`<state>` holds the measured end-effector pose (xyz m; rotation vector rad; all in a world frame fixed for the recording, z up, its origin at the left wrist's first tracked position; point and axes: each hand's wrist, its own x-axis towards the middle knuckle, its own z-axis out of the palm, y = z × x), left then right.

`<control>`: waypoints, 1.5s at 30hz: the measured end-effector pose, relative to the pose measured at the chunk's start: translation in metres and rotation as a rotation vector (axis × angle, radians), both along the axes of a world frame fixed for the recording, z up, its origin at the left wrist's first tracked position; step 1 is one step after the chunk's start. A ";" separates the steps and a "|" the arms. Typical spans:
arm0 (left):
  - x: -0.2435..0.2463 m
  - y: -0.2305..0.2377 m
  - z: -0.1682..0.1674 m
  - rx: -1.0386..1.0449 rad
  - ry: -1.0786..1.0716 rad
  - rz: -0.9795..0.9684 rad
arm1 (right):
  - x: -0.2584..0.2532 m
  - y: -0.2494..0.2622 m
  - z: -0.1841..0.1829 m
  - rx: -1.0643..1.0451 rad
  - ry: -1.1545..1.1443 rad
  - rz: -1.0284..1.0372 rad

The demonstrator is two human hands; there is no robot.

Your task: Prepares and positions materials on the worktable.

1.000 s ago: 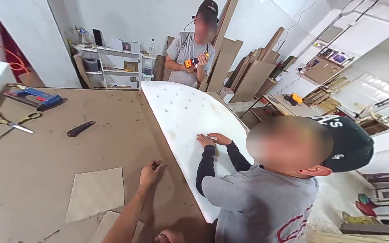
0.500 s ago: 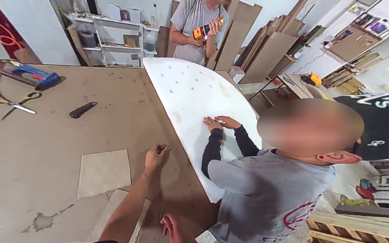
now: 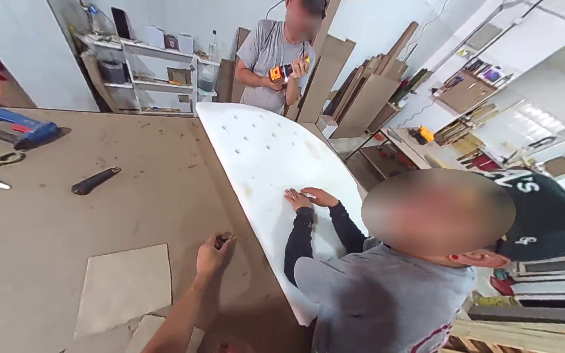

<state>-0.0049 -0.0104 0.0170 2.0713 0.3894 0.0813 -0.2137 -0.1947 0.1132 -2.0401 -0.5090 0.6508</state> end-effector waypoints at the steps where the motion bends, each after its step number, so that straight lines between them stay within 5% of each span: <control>1: -0.002 0.000 -0.001 -0.004 0.007 0.001 | 0.002 0.000 -0.002 0.016 -0.003 -0.002; 15: 0.002 0.001 -0.008 -0.007 -0.005 0.031 | 0.055 0.010 -0.004 0.124 0.065 -0.152; 34: 0.002 -0.002 -0.004 0.066 0.012 0.011 | 0.056 0.017 0.002 0.068 -0.029 0.088; 40: 0.005 -0.002 -0.003 0.075 0.036 -0.008 | 0.067 0.030 0.008 0.168 0.005 0.090; 45: 0.005 -0.004 -0.003 0.070 0.038 -0.004 | 0.081 0.049 0.019 0.334 -0.231 0.160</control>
